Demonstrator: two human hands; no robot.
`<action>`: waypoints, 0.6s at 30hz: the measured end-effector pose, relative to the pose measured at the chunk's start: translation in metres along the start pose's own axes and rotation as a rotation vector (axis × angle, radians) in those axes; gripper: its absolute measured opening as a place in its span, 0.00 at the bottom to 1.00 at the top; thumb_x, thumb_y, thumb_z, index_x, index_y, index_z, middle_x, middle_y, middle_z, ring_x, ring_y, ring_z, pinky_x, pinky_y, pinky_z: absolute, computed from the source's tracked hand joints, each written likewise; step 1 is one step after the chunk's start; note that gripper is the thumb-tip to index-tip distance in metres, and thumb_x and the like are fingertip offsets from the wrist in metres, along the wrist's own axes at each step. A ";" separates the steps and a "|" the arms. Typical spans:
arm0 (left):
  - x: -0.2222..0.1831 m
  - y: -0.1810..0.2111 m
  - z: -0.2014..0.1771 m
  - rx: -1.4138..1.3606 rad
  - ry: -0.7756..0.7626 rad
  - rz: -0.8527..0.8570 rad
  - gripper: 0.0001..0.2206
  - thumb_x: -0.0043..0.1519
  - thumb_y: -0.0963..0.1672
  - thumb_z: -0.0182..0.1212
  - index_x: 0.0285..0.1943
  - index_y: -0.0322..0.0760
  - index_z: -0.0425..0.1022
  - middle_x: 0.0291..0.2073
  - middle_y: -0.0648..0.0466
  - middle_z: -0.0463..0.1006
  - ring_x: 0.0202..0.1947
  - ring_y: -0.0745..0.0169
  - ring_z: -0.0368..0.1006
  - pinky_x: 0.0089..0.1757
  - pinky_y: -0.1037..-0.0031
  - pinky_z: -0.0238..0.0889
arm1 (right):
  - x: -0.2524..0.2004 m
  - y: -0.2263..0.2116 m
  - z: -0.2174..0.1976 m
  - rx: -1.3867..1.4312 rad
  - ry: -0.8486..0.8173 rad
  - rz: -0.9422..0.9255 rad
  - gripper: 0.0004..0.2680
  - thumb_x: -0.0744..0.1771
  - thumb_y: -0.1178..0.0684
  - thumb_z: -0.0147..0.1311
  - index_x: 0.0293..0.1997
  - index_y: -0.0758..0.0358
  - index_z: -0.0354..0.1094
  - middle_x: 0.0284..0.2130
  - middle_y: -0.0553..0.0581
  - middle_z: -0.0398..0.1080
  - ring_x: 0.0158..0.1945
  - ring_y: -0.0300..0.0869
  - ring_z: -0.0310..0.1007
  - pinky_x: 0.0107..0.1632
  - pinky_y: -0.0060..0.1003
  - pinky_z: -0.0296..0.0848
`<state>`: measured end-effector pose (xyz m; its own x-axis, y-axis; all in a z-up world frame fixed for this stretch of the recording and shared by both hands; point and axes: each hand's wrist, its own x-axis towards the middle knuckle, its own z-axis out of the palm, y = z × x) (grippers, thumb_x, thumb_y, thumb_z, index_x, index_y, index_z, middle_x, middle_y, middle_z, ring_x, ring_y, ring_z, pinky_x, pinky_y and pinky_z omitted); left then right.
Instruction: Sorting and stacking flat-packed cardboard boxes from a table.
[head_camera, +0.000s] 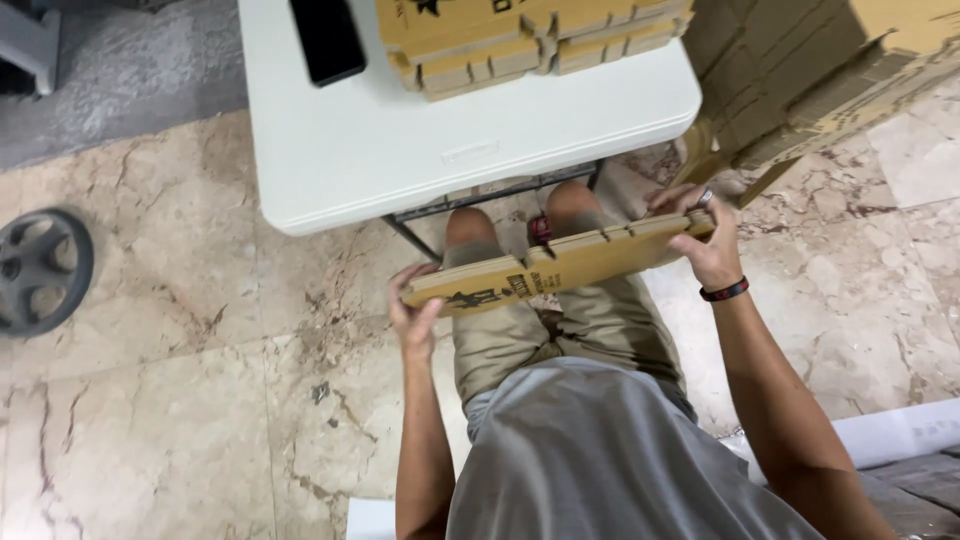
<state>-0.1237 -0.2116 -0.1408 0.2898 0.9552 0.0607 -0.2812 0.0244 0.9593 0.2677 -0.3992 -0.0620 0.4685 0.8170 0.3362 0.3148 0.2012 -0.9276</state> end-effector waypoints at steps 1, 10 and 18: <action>-0.001 -0.006 0.004 -0.011 -0.002 -0.019 0.23 0.47 0.40 0.81 0.51 0.33 0.78 0.41 0.53 0.80 0.45 0.64 0.77 0.50 0.70 0.71 | 0.004 -0.024 0.013 0.050 0.008 -0.007 0.23 0.59 0.39 0.71 0.49 0.65 0.69 0.40 0.56 0.72 0.46 0.39 0.70 0.55 0.36 0.70; -0.004 0.055 0.024 0.346 -0.027 -0.322 0.15 0.50 0.45 0.77 0.44 0.35 0.86 0.41 0.52 0.87 0.42 0.69 0.81 0.46 0.76 0.76 | 0.037 -0.054 -0.022 -0.640 -0.318 0.415 0.16 0.63 0.43 0.65 0.47 0.66 0.79 0.42 0.58 0.80 0.47 0.39 0.77 0.52 0.38 0.72; -0.038 0.119 0.104 0.945 0.113 0.160 0.18 0.66 0.50 0.55 0.41 0.27 0.72 0.25 0.45 0.70 0.24 0.50 0.64 0.26 0.61 0.59 | 0.015 -0.135 0.062 -0.216 -0.267 -0.002 0.19 0.73 0.67 0.45 0.76 0.83 0.52 0.72 0.76 0.54 0.74 0.62 0.51 0.73 0.50 0.50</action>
<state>-0.0734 -0.2756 -0.0005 0.2085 0.9505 0.2305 0.5574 -0.3092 0.7705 0.1811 -0.3804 0.0586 0.2435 0.9352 0.2571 0.4968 0.1074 -0.8612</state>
